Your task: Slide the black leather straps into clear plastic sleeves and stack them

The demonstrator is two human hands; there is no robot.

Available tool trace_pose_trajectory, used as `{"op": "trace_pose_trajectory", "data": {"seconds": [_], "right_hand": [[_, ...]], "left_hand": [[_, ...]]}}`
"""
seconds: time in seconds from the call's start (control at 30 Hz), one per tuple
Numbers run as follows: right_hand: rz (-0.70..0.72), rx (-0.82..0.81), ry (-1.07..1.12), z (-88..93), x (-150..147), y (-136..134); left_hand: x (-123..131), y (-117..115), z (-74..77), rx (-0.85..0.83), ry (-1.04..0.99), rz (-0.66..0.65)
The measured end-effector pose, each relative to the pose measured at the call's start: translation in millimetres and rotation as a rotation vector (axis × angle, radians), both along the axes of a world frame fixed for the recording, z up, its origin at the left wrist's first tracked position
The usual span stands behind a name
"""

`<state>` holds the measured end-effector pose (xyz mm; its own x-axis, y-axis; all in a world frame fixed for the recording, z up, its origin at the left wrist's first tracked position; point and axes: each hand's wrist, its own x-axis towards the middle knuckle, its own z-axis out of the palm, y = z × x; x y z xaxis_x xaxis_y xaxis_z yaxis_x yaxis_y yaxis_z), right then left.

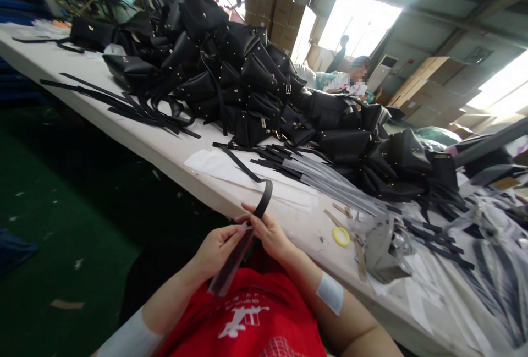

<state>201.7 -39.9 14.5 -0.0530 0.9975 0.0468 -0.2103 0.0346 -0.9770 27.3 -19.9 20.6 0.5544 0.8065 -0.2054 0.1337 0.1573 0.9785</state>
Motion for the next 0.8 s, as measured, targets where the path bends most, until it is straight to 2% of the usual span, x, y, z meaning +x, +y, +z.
{"op": "trace_pose_trajectory", "data": {"seconds": [0.03, 0.1, 0.27, 0.37, 0.43, 0.5, 0.6, 0.67, 0.73, 0.8], "right_hand": [[0.026, 0.002, 0.005, 2.3, -0.7, 0.0], [0.010, 0.027, 0.061, 18.0, 5.0, 3.8], [-0.176, 0.106, 0.174, 88.6, 49.3, 30.8], [-0.240, 0.134, 0.120, 114.9, 71.1, 47.8], [-0.235, 0.139, 0.073, 117.4, 72.5, 51.6], [-0.196, 0.133, 0.013, 109.3, 61.5, 46.7], [-0.022, 0.081, -0.108, 88.4, 33.4, 29.5], [0.087, 0.032, -0.114, 80.0, 21.2, 21.8], [0.060, 0.014, -0.002, 82.7, 23.3, 23.1], [-0.075, 0.026, 0.148, 95.1, 39.3, 31.6]], "left_hand": [[1.6, 0.5, 0.6, 0.015, 0.006, 0.009], [2.3, 0.9, -0.2, 0.024, 0.027, 0.001], [-7.6, -0.8, -5.9, 0.021, 0.112, -0.085], [-12.6, -1.1, -4.0, 0.017, 0.074, -0.080], [-11.9, 0.9, 1.6, 0.022, 0.051, -0.063], [-7.1, 5.0, 11.4, 0.037, 0.027, -0.031], [5.7, 13.0, 31.1, 0.091, -0.037, 0.045], [14.4, 16.3, 41.0, 0.146, -0.085, 0.081], [20.4, 15.8, 41.5, 0.181, -0.084, 0.067], [22.6, 12.2, 30.8, 0.157, -0.038, -0.002]]}}
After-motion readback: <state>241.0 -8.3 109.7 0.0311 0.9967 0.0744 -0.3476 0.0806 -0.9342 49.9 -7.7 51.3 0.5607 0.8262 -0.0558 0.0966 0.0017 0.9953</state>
